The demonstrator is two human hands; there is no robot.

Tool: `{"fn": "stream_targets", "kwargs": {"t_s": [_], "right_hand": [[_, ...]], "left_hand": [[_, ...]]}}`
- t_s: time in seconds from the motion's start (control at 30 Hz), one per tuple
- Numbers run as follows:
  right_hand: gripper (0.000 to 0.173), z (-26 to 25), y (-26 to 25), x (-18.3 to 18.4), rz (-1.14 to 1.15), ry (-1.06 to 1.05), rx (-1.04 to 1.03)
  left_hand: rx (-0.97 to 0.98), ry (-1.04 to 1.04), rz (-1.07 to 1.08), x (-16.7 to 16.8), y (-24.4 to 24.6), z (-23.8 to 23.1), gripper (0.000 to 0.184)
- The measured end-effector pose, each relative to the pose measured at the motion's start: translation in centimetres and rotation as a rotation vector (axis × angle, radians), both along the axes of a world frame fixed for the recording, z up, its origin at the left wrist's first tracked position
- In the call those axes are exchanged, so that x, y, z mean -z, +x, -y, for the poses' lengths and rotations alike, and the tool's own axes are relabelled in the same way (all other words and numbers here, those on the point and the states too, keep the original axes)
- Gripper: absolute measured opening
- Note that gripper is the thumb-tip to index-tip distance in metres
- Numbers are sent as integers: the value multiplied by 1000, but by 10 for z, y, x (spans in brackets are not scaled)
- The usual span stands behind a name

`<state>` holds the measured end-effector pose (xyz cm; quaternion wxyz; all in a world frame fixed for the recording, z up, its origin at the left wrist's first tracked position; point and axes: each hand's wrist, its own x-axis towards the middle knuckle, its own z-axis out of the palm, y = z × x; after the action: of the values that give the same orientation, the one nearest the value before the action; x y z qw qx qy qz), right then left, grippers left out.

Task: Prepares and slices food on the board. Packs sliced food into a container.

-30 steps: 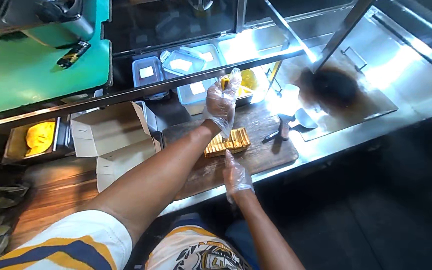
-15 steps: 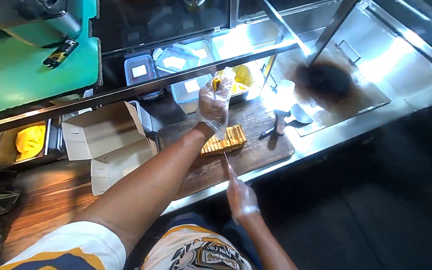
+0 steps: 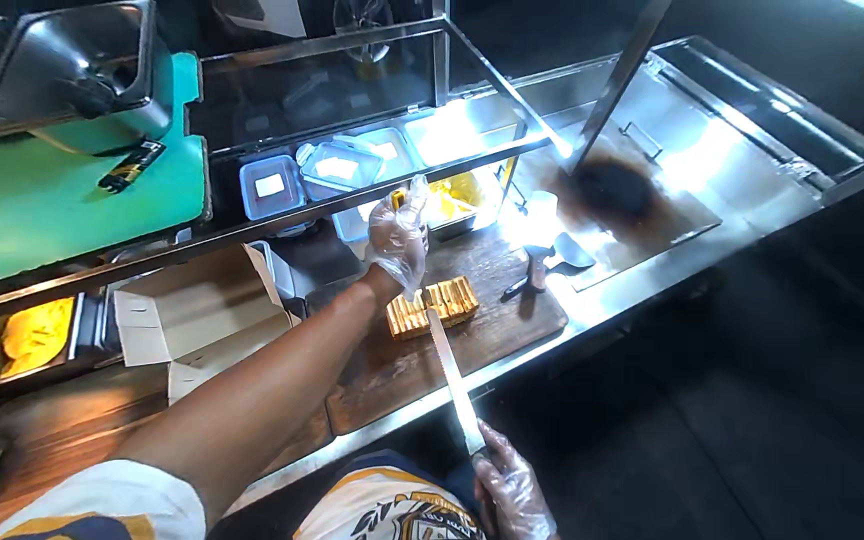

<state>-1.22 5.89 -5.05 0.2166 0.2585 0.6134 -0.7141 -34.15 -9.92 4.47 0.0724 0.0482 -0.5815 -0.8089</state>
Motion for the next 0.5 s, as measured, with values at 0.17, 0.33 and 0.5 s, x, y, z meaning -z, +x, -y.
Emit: {"fn": "stream_targets", "kwargs": {"t_s": [0.17,0.33,0.5], "right_hand": [[52,1,11,-24,-374,729,-352],[53,25,-16,-31,-297,913,-481],[58,67,-117,-38,-36,910,-732]], "left_hand": [[92,67,-250,-83,8,22,27],[30,4,-85,-43,7,18,22],[-7,-49,-51,-3,5,12,26]]}}
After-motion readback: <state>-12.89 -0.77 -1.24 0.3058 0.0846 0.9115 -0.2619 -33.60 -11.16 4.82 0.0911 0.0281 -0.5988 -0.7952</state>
